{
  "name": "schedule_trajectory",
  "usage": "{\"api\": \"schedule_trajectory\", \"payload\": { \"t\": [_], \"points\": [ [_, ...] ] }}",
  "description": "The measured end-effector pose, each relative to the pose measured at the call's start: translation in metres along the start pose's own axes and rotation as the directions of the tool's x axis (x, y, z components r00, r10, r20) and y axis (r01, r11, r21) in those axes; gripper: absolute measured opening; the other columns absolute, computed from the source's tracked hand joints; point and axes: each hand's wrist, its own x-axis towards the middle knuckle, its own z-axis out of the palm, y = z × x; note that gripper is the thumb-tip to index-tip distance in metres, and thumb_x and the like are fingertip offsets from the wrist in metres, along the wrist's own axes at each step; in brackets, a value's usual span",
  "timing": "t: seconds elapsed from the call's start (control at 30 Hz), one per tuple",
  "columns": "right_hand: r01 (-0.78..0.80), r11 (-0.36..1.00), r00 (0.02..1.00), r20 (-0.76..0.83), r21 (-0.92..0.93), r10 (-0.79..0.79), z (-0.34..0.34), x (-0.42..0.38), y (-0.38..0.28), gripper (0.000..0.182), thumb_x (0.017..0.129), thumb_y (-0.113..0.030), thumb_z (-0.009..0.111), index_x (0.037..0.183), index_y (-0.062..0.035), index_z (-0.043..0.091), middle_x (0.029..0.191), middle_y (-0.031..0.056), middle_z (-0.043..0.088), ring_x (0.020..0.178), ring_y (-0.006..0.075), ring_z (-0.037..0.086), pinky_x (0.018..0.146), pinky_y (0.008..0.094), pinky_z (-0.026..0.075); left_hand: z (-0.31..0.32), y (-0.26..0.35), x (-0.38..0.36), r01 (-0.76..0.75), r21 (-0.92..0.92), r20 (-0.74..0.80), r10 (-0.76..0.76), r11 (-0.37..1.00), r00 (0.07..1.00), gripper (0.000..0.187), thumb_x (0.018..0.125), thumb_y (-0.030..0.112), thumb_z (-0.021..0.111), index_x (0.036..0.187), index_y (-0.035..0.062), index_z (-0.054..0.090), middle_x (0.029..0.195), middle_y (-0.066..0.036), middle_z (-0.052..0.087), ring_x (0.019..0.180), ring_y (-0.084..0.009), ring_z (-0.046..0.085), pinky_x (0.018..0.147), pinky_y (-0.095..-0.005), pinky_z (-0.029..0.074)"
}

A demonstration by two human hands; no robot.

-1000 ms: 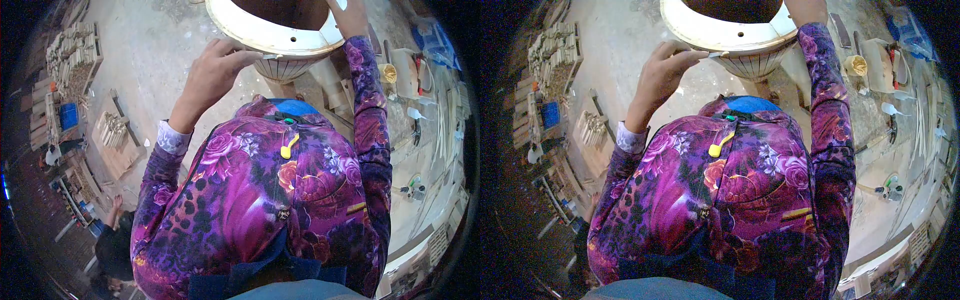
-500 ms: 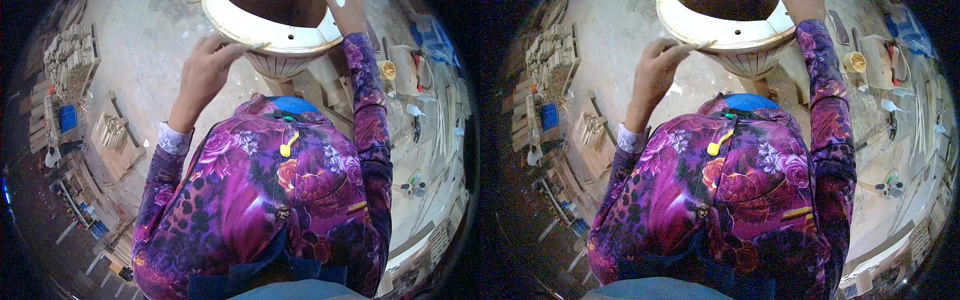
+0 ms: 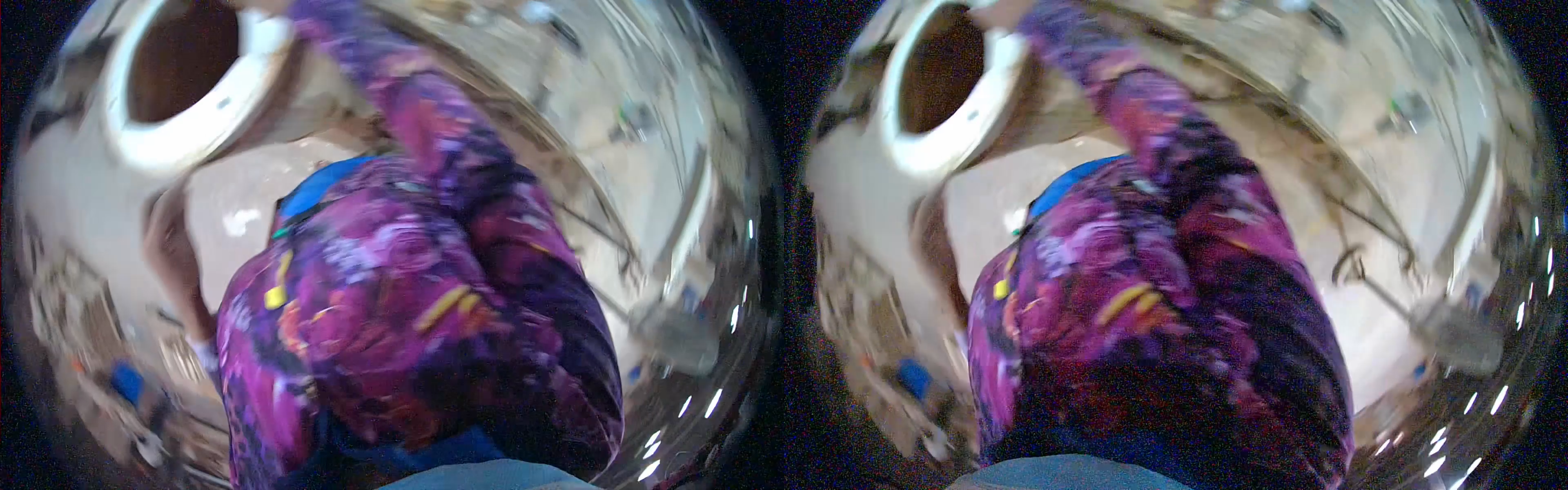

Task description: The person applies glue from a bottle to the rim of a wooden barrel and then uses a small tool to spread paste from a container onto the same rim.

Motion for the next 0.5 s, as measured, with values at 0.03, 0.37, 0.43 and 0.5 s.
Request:
{"api": "schedule_trajectory", "payload": {
  "t": [0.03,0.37,0.43,0.5],
  "points": [
    [-0.162,0.987,0.888,0.433,-0.023,0.156,-0.046,0.011,-0.036,0.084,0.077,-0.054,0.075,0.142,-0.0059,0.053,0.139,0.0268,0.055,0.130,0.0434,0.051,0.109,0.0508,0.043,-0.004,0.007,0.009,0.001,0.158,0.008,-0.002,0.987,1.000,0.026,0.095,-0.004,0.060,0.117,0.0002,0.071,0.100,-0.013,0.066,0.096,-0.0200,0.063,0.086,-0.0287,0.050],
    [-0.081,0.983,0.995,0.050,-0.164,0.090,-0.004,0.002,-0.013,0.064,0.076,-0.060,0.068,0.126,-0.0189,0.068,0.130,0.0242,0.058,0.121,0.0417,0.056,0.097,0.0576,0.047,-0.009,0.024,0.012,0.222,-0.241,0.233,-0.166,0.945,0.958,0.025,0.099,0.007,0.062,0.122,-0.0019,0.067,0.098,-0.002,0.063,0.081,-0.0091,0.054,0.065,-0.0241,0.043],
    [-0.077,0.966,0.993,0.069,-0.248,0.097,0.007,0.010,0.005,0.073,0.076,-0.059,0.071,0.135,-0.0172,0.062,0.139,0.0244,0.054,0.128,0.0442,0.053,0.105,0.0560,0.044,-0.015,0.041,0.007,0.342,-0.123,0.281,-0.298,0.932,0.912,0.029,0.100,0.007,0.062,0.126,-0.0047,0.064,0.099,-0.001,0.063,0.082,-0.0084,0.053,0.068,-0.0232,0.044],
    [-0.052,0.994,0.998,0.028,-0.092,0.055,-0.018,-0.008,-0.020,0.084,0.077,-0.053,0.075,0.143,-0.0074,0.052,0.140,0.0261,0.055,0.131,0.0420,0.051,0.110,0.0501,0.043,-0.009,0.027,0.001,0.168,-0.280,0.178,-0.121,0.945,0.977,0.032,0.099,0.000,0.057,0.130,-0.0013,0.063,0.100,-0.003,0.064,0.086,-0.0110,0.059,0.072,-0.0246,0.049]
  ]
}}
